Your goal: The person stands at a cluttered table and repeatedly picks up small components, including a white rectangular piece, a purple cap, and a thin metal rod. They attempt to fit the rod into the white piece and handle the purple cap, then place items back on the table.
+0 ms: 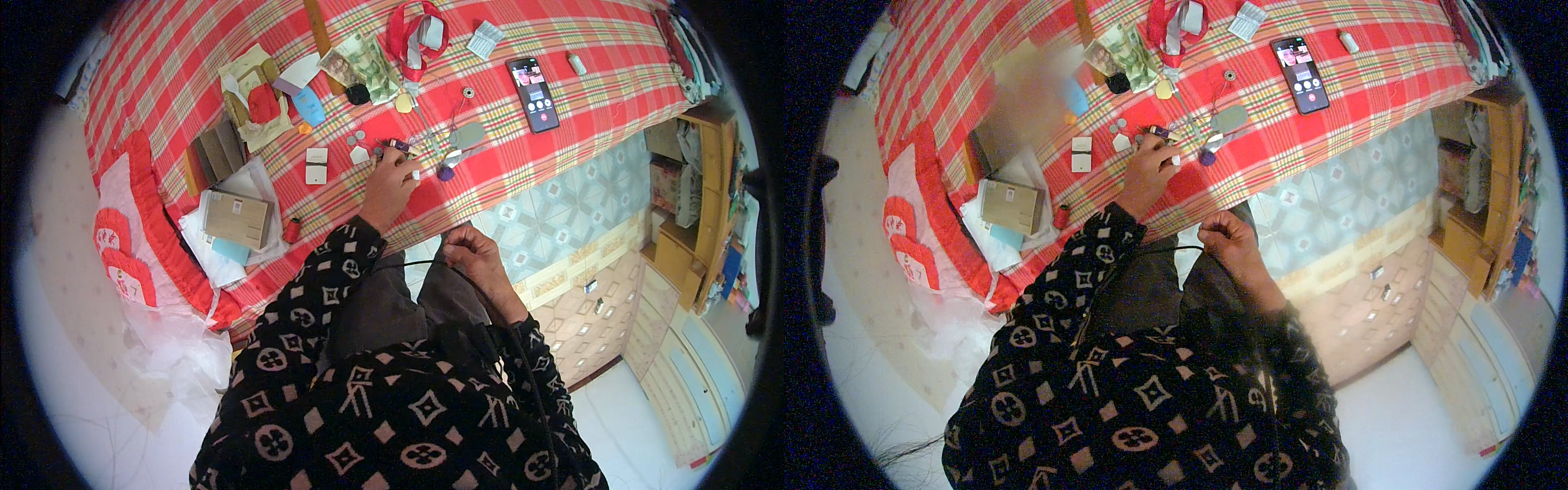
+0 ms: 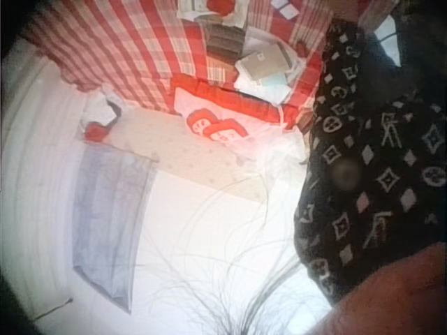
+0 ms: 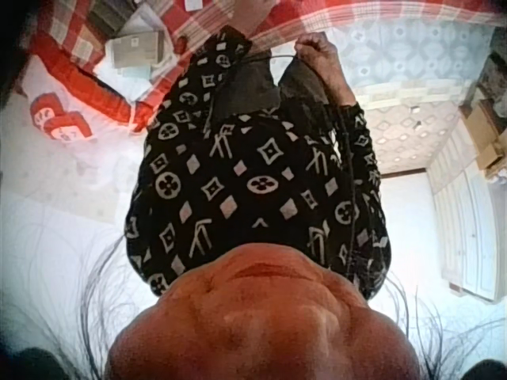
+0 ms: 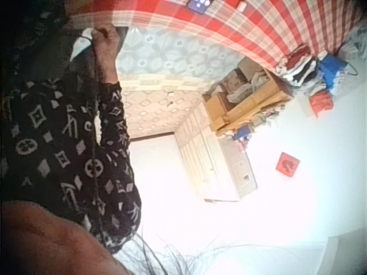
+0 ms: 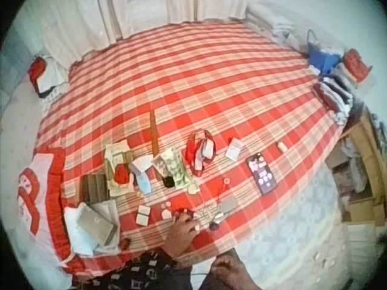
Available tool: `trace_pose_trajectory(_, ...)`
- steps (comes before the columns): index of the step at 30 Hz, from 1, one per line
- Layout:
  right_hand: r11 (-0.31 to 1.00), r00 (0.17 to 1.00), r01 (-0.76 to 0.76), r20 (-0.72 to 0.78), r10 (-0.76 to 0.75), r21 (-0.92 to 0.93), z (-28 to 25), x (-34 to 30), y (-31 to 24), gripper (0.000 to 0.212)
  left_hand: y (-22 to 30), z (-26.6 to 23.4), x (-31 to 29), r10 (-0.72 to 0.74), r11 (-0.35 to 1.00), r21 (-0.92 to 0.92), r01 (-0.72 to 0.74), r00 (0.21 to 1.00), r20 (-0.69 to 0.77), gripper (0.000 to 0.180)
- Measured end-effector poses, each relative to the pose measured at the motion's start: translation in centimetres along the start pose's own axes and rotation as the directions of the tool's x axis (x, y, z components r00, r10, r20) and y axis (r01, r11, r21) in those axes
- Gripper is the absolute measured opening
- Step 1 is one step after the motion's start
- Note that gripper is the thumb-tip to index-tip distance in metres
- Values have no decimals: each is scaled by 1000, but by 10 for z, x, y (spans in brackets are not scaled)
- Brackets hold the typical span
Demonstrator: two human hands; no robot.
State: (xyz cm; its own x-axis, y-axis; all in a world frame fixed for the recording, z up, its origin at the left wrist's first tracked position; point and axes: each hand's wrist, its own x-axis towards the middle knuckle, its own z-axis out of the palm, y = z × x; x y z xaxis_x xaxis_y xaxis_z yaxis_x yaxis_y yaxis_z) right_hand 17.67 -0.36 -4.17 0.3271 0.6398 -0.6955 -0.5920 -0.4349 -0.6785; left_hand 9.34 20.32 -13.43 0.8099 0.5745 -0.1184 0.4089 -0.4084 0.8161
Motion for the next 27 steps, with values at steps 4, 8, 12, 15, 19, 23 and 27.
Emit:
trace_pose_trajectory(4,999,998,-12,-57,14,43,-3,12,-1,3,-2,-25,-6,-45,973,-226,35,998,-39,26)
trace_pose_trajectory(8,999,993,27,-116,-25,17,-8,29,-3,2,-23,-59,-4,-157,981,-137,138,978,-140,29)
trace_pose_trajectory(12,992,966,122,-225,-125,-30,-20,53,-5,3,-43,-83,-3,-314,949,-113,295,915,-253,41)
trace_pose_trajectory(15,963,911,166,-342,-232,-211,-45,84,-12,9,-46,-89,-7,-387,921,-154,357,877,-283,49)
trace_pose_trajectory(19,847,824,180,-392,-408,-501,-81,138,-27,13,-43,-95,-14,-381,919,-228,323,877,-294,48)
trace_pose_trajectory(23,804,714,300,-438,-546,-514,-93,188,-41,14,-36,-100,-19,-352,929,-216,301,897,-267,47)
trace_pose_trajectory(27,627,641,158,-404,-653,-763,-94,205,-52,16,-31,-104,-22,-377,922,-184,340,896,-234,45)
